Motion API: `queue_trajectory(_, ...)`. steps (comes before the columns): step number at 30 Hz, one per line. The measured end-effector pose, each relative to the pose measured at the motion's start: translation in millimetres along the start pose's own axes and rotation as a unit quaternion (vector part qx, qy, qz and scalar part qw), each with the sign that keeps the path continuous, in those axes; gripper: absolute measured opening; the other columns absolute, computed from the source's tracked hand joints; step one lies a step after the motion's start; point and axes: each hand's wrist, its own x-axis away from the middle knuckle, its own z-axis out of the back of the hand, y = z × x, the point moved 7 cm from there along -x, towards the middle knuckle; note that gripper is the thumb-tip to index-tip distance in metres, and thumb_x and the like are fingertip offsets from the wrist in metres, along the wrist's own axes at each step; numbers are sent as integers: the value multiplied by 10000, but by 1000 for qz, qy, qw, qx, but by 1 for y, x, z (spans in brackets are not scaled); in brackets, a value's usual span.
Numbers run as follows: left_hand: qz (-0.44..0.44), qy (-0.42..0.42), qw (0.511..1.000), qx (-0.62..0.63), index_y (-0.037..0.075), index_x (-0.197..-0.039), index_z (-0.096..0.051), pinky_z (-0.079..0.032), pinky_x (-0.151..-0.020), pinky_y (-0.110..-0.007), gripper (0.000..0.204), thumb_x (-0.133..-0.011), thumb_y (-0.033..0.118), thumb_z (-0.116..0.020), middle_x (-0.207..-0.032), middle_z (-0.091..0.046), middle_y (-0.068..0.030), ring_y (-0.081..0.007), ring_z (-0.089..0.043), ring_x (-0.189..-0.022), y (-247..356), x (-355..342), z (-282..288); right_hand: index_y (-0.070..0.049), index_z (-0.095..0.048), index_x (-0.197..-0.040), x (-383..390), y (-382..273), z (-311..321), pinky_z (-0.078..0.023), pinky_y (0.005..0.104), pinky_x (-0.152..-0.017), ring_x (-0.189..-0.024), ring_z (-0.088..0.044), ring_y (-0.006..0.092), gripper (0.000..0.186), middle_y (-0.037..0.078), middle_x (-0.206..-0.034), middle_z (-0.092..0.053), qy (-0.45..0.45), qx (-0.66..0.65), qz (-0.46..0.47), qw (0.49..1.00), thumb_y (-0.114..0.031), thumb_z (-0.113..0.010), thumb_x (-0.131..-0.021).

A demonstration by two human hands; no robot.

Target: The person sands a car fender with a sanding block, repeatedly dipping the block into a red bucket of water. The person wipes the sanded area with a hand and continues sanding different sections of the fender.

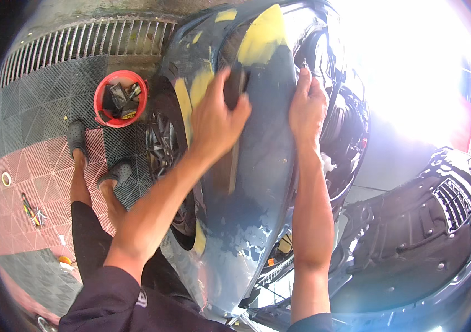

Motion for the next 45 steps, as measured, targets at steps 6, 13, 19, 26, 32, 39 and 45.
queue_trajectory(6, -17, -12, 1000, 18, -17, -1567, -524, -564, -1091, -513, 678, -985, 240, -758, -1490, -665, -281, -457, -680, -1335, -10, 106, 20, 33, -726, -1409, 4, -5, 8, -515, 442, -1083, -1198, -745, 329, 676, 239, -1245, -796, 1, 4, -15, 1000, -556, -498, -1170)
queue_trajectory(13, -11, 19, 1000, -14, -13, -1569, -526, -570, -1076, -501, 678, -980, 226, -760, -1465, -678, -285, -465, -716, -1267, 4, 16, 9, 47, -715, -1415, -4, 3, -2, -502, 476, -1117, -1253, -717, 391, 675, 275, -1292, -768, -3, 7, 12, 1000, -545, -505, -1168)
queue_trajectory(19, -17, 5, 1000, 3, -32, -1560, -523, -563, -1094, -492, 660, -987, 210, -745, -1475, -675, -266, -432, -704, -1313, -2, 111, 21, 53, -721, -1390, 2, 1, 8, -506, 483, -1090, -1198, -718, 392, 679, 264, -1222, -771, 39, 22, 24, 999, -552, -505, -1168)
queue_trajectory(26, -4, -28, 999, -15, -56, -1558, -511, -570, -1103, -489, 679, -985, 219, -751, -1520, -637, -302, -454, -695, -1331, -13, 99, 28, 61, -712, -1407, 5, -9, 2, -503, 481, -1108, -1229, -720, 398, 704, 265, -1249, -779, -68, 38, -54, 996, -567, -506, -1163)
queue_trajectory(32, -15, -29, 999, 7, -16, -1572, -526, -533, -1152, -488, 674, -991, 241, -751, -1528, -646, -276, -441, -680, -1358, -4, 38, 15, 4, -756, -1344, 1, -6, 0, -520, 474, -1048, -1105, -744, 349, 658, 222, -1133, -795, 1, 15, 11, 1000, -572, -494, -1162)
queue_trajectory(39, -51, -8, 998, 26, -13, -1566, -530, -574, -1096, -477, 677, -978, 224, -767, -1520, -658, -259, -420, -708, -1326, -23, 116, 26, -18, -767, -1349, 2, -1, 6, -522, 472, -1052, -1098, -754, 344, 650, 224, -1161, -805, 19, 8, 17, 1000, -576, -492, -1160)
queue_trajectory(45, -11, -10, 1000, -18, 33, -1581, -539, -587, -1051, -483, 668, -992, 271, -745, -1484, -688, -244, -413, -720, -1291, -8, 19, 9, -14, -765, -1342, 2, -5, -2, -521, 467, -1040, -1086, -745, 327, 645, 213, -1141, -800, -2, -13, 20, 1000, -576, -504, -1161)
